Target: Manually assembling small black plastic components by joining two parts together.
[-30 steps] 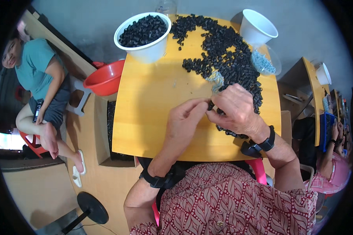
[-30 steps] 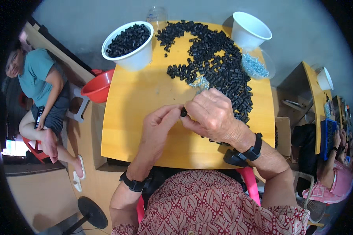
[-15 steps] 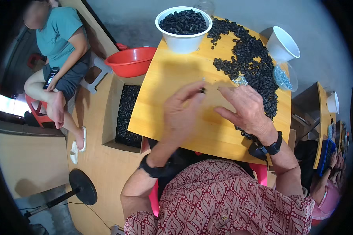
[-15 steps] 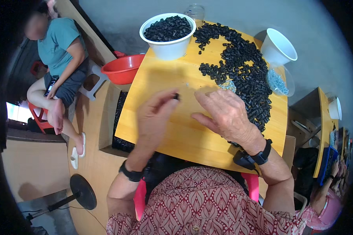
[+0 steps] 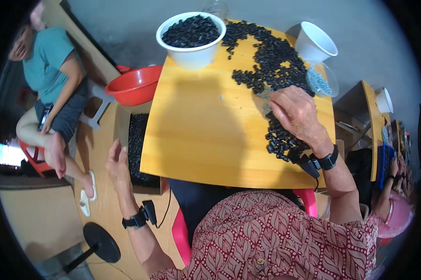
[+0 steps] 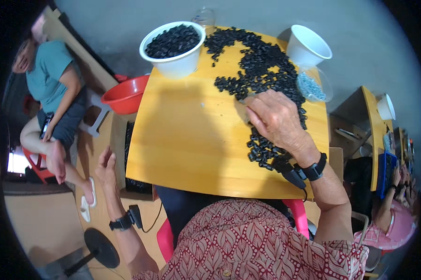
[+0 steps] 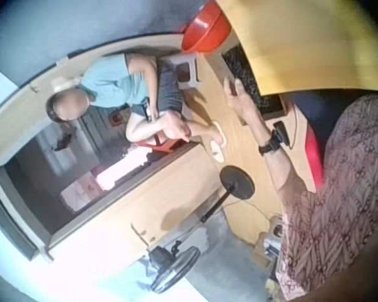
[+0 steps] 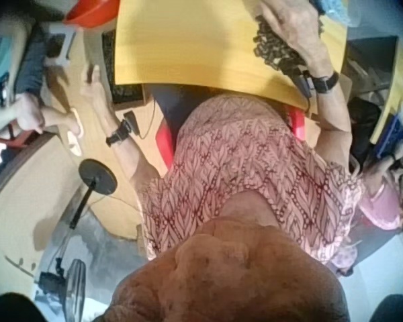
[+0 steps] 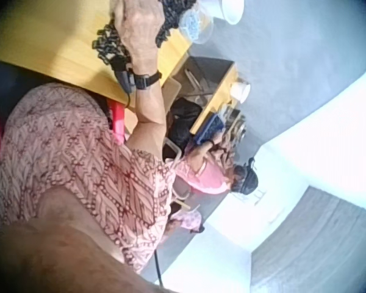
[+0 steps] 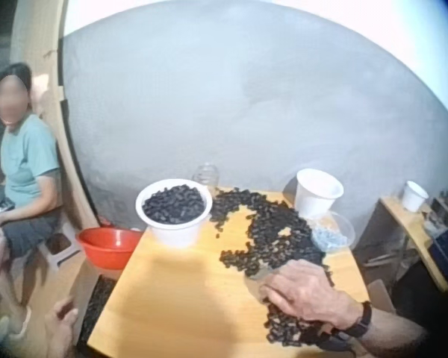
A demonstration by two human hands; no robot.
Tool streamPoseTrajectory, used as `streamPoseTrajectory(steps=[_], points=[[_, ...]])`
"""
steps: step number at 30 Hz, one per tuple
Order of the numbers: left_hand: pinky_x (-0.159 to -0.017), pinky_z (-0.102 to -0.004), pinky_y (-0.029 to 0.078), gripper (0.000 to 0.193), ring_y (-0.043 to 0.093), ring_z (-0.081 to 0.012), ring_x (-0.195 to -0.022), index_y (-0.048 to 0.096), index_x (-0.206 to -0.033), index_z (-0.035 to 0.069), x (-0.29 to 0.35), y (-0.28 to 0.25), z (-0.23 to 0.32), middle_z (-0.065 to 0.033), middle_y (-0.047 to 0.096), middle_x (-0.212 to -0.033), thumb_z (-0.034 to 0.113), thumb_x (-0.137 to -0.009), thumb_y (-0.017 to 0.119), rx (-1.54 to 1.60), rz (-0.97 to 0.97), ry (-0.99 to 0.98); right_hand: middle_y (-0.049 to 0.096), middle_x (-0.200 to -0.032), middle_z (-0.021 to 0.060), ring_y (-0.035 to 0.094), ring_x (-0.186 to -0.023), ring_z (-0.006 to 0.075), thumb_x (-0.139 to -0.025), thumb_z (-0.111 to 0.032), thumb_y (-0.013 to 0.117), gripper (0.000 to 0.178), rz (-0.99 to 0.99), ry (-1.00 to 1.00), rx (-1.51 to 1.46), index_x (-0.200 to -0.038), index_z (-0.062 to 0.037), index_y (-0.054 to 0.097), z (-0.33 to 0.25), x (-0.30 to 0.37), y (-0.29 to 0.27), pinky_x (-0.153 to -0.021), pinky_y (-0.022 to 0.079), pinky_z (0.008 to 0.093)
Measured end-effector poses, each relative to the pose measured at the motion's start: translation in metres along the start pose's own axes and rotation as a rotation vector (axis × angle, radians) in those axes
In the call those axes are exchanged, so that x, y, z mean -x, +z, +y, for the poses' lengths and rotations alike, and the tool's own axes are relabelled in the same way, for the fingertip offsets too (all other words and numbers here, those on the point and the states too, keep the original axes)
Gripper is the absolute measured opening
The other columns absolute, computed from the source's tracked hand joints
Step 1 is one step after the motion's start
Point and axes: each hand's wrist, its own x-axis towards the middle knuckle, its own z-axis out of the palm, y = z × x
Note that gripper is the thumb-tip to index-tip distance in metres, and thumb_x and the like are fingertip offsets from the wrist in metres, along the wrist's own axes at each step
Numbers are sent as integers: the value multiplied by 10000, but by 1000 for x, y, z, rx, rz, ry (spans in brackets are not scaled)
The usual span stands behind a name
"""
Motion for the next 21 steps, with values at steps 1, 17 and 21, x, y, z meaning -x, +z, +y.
streamPoseTrajectory(steps=[1,17,21], points=[[-1011,-306,466,378,613,-193,-1165,609,-1332,-24,4,6,4,-133,672,-1228,63,-966,641,-6,21,24,653,-844,89,640,-770,264,-822,-69,729,134,-14,7,-5,-942,-40,677,3,2,2,-700,516,372],[-929,-260,489,177,650,-125,-1006,701,-1123,-22,100,126,114,-53,716,-1048,51,-984,620,255,-577,43,664,-760,178,671,-751,384,-860,-122,584,151,-71,227,-149,-809,-7,668,85,-66,62,-695,549,479],[-925,-263,498,178,658,-136,-1001,698,-1127,-22,105,141,112,-66,719,-1043,54,-987,619,266,-592,68,707,-903,183,682,-868,375,-863,-125,595,167,-167,242,-125,-940,-15,695,84,-91,77,-768,550,462]])
